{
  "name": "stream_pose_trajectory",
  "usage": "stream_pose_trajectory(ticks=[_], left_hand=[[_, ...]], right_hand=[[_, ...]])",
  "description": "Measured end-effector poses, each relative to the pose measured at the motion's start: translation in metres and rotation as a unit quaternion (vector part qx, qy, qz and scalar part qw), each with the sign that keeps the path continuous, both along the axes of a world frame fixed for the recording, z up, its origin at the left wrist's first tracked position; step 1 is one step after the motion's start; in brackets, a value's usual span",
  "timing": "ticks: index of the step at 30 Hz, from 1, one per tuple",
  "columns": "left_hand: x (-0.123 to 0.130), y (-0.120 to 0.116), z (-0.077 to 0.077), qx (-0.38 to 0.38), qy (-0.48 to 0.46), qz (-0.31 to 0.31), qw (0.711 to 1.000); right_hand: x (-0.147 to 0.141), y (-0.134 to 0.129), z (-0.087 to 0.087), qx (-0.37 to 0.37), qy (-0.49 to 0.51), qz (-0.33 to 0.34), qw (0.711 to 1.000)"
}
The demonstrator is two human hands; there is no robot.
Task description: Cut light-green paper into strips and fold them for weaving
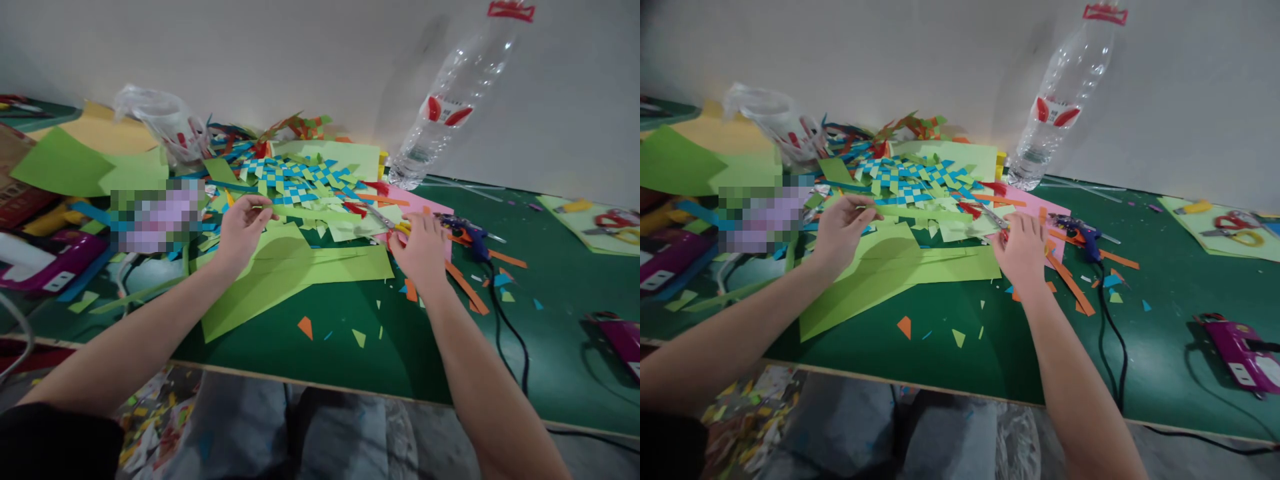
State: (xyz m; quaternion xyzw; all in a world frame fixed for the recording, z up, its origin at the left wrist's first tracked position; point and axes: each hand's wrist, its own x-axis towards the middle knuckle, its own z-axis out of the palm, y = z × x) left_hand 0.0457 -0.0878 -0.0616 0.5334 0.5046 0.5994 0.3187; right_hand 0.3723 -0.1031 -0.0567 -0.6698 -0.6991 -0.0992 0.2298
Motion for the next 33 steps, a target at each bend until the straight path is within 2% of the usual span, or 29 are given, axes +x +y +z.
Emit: stream_pose_trajectory(ticks=[2,5,8,11,16,22,33], left_hand=[[0.001,-0.002,0.002,-0.004,-0.004,-0.004,1.000],[0.001,-0.003,0.003,-0.003,-0.017,-0.011,1.000],[-0.001,-0.001,0.000,0.007,-0.035,-0.019,0.999],[-0.004,0.003,-0.004,0.027,-0.061,-0.013,0.998],[-0.007,0.007,-0.008,0.018,-0.088,0.018,0.996],[-0.006,0.008,-0.002,0.009,-0.140,0.050,0.989],[0.000,0.002,0.013,-0.035,-0.149,0.084,0.985]], right_hand=[[-0.005,-0.002,0.003,-0.002,-0.005,0.082,0.997],[-0.011,-0.004,0.001,-0.042,-0.031,0.217,0.975],[-0.013,-0.003,-0.006,-0.081,-0.060,0.280,0.955],[-0.012,-0.001,-0.013,-0.096,-0.069,0.265,0.957],[-0.010,0.001,-0.017,-0.081,-0.058,0.214,0.972],[-0.008,0.002,-0.018,-0.060,-0.035,0.139,0.988],[-0.006,0.005,-0.018,-0.055,0.022,0.016,0.998]])
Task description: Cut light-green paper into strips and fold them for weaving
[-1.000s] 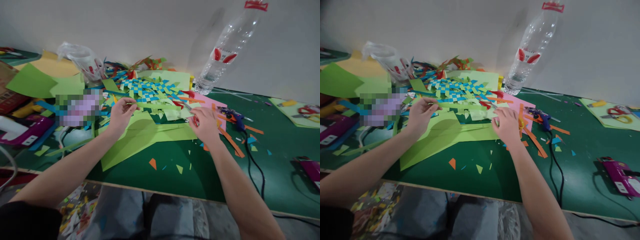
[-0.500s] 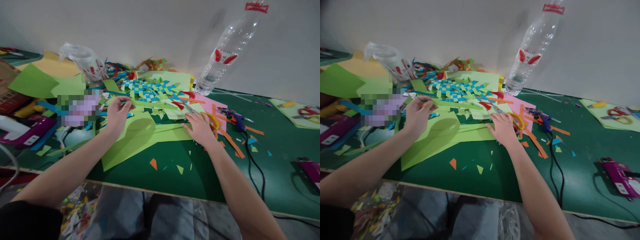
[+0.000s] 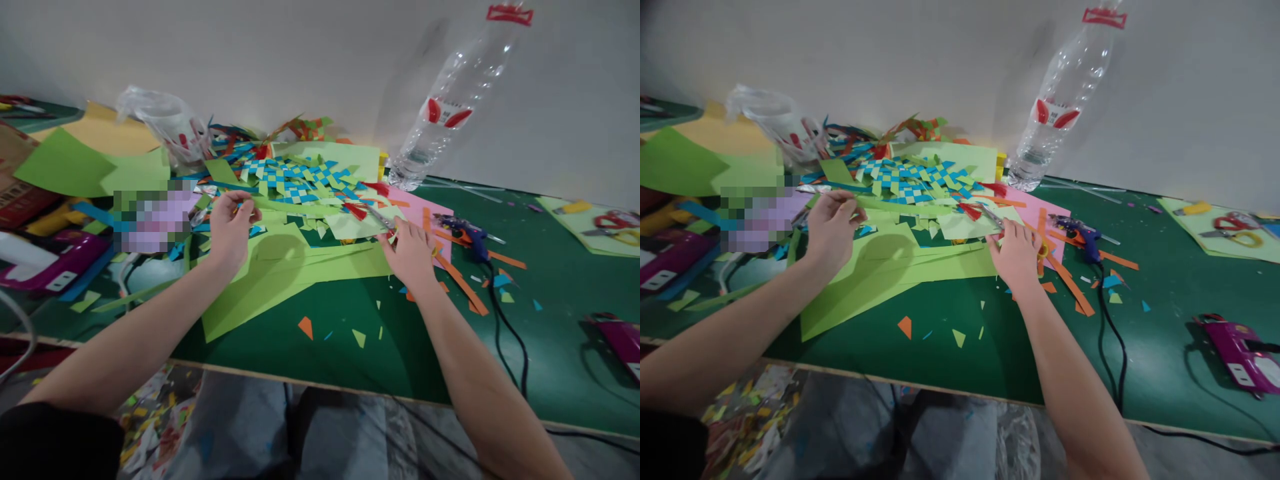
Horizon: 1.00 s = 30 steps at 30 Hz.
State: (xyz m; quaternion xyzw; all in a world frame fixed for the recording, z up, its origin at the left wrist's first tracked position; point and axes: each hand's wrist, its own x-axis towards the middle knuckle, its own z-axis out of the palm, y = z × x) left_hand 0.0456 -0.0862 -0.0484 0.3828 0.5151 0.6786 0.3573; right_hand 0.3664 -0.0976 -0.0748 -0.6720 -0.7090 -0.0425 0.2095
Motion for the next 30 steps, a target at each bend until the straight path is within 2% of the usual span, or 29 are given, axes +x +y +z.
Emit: stream_pose_trajectory(ticks=[7,12,15,20,24,27,30], left_hand=[[-0.001,0.002,-0.003,0.014,0.001,-0.007,1.000],[-0.003,0.003,-0.007,0.014,0.004,-0.009,1.000],[-0.002,0.003,-0.007,0.017,0.008,-0.010,1.000],[-0.001,0.002,-0.004,0.013,0.007,-0.003,1.000],[-0.001,0.001,-0.002,0.011,-0.002,-0.001,1.000],[-0.001,0.000,-0.002,0.015,0.000,-0.002,1.000],[-0.002,0.000,-0.003,0.022,0.001,-0.002,1.000]], right_hand=[[0.005,0.002,-0.002,0.007,0.033,-0.044,0.998],[0.005,0.000,0.007,0.036,0.059,-0.048,0.996],[0.003,-0.002,0.015,0.042,0.123,-0.041,0.991],[0.002,-0.002,0.018,0.072,0.253,-0.021,0.965],[0.003,0.000,0.016,0.100,0.294,-0.045,0.950],[0.002,0.000,0.017,0.146,0.308,-0.065,0.938],[0.001,-0.003,0.019,0.220,0.340,-0.043,0.913]])
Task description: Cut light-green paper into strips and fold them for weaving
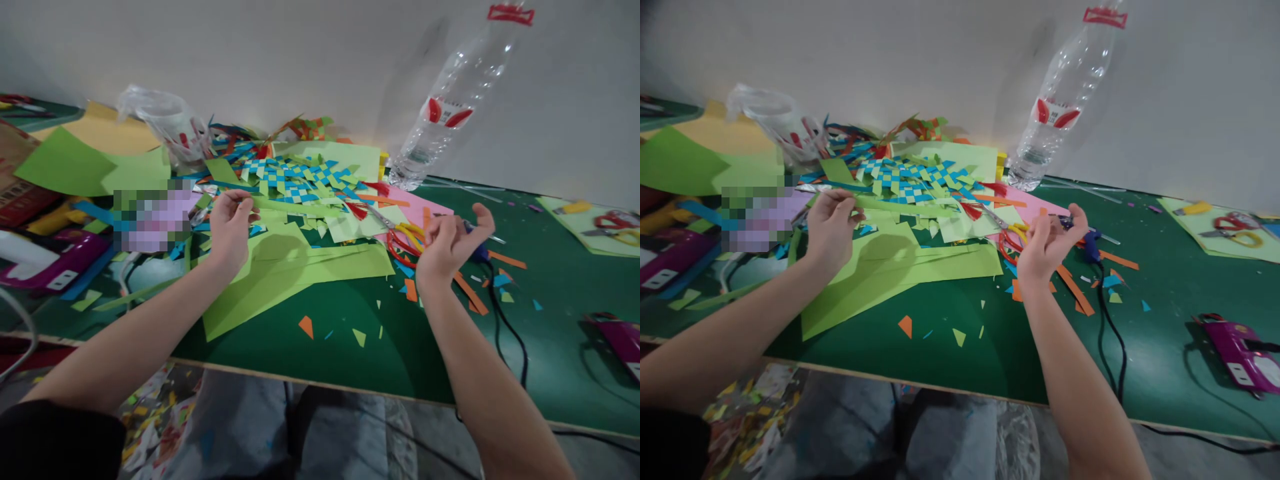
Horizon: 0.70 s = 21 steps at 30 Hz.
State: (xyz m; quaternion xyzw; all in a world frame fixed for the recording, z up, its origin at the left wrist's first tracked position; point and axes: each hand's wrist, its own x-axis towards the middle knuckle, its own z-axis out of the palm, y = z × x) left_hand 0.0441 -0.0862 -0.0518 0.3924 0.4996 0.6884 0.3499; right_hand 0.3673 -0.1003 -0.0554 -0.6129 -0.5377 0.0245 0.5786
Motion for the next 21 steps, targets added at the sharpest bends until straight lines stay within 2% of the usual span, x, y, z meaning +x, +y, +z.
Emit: stream_pose_trajectory(ticks=[3,4,6,8,10,12,15,18,21], left_hand=[[-0.001,0.001,-0.003,0.028,-0.003,-0.011,1.000],[-0.001,0.001,-0.005,0.036,-0.005,-0.017,0.999],[-0.001,0.002,-0.009,0.048,-0.010,-0.034,0.998],[-0.002,0.003,-0.012,0.058,-0.007,-0.052,0.997],[-0.002,0.002,-0.012,0.071,0.005,-0.067,0.995],[-0.001,0.000,-0.010,0.077,0.012,-0.089,0.993],[0.002,-0.004,-0.007,0.072,0.026,-0.186,0.980],[0.004,-0.010,-0.005,0.064,0.095,-0.318,0.941],[0.006,-0.015,-0.004,0.062,0.142,-0.394,0.906]], right_hand=[[-0.002,-0.002,0.002,0.123,0.005,0.054,0.991],[-0.003,-0.002,0.001,0.165,-0.017,0.084,0.983],[-0.004,-0.003,0.000,0.192,-0.096,0.137,0.967],[-0.007,-0.005,-0.002,0.155,-0.212,0.176,0.949],[-0.010,-0.007,-0.005,0.102,-0.327,0.205,0.917],[-0.014,-0.009,-0.008,0.065,-0.397,0.231,0.886],[-0.018,-0.012,-0.009,0.036,-0.418,0.261,0.869],[-0.019,-0.015,-0.005,0.029,-0.424,0.298,0.855],[-0.022,-0.018,-0.001,0.026,-0.447,0.339,0.827]])
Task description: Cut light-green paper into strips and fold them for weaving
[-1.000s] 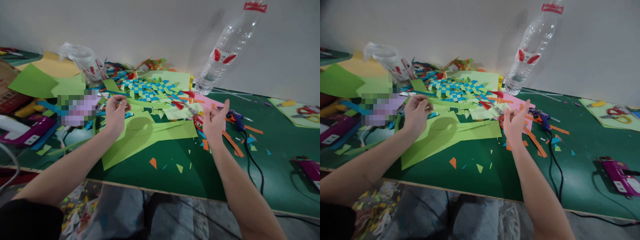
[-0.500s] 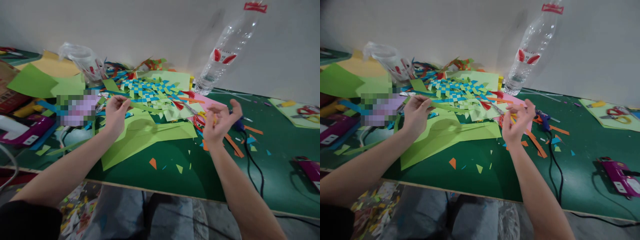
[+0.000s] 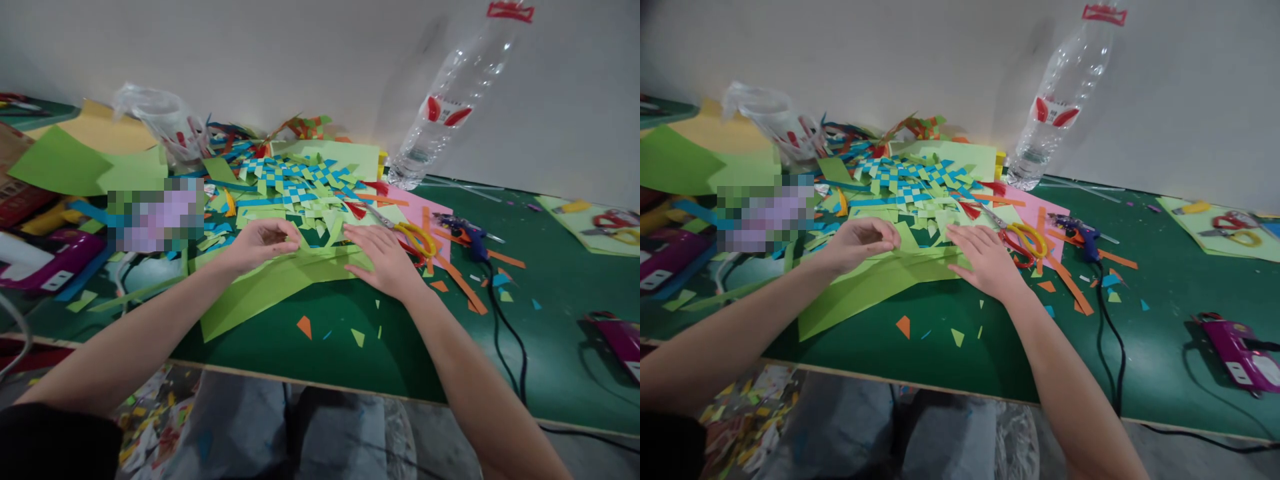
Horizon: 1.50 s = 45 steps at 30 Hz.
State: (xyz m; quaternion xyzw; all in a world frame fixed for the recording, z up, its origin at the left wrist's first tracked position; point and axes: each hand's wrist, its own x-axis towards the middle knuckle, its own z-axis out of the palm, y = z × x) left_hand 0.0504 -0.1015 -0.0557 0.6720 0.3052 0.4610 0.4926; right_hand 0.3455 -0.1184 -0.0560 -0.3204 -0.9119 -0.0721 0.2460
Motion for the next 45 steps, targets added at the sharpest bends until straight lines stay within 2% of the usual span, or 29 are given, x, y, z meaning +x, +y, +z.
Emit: stream_pose_trajectory(ticks=[7,11,14,16,21,25,30,37,45], left_hand=[[-0.004,-0.003,0.007,-0.002,0.053,-0.115,0.992],[-0.005,-0.002,0.005,-0.008,0.063,-0.130,0.990],[-0.004,-0.003,0.004,-0.012,0.057,-0.105,0.993],[-0.003,-0.004,0.004,-0.013,0.057,-0.067,0.996],[-0.002,-0.001,0.002,-0.003,0.094,0.031,0.995],[-0.005,0.007,-0.006,0.015,0.187,0.073,0.980],[-0.010,0.013,-0.013,0.058,0.277,0.147,0.948],[-0.011,0.008,-0.010,0.186,0.389,0.104,0.896],[-0.008,0.003,-0.012,0.245,0.447,0.112,0.853]], right_hand=[[-0.007,-0.002,-0.001,-0.016,-0.047,0.019,0.999],[-0.007,0.000,-0.003,0.009,-0.060,0.029,0.998],[-0.007,0.001,-0.004,0.029,-0.044,0.029,0.998],[-0.007,0.000,-0.003,0.040,-0.020,0.023,0.999],[-0.006,0.000,-0.003,0.058,0.039,-0.051,0.996],[-0.004,0.003,-0.006,0.064,0.065,-0.100,0.991],[0.002,0.009,-0.013,0.014,0.082,-0.139,0.987],[0.004,0.011,-0.016,-0.016,0.084,-0.134,0.987],[0.003,0.010,-0.014,-0.045,0.056,-0.083,0.994]])
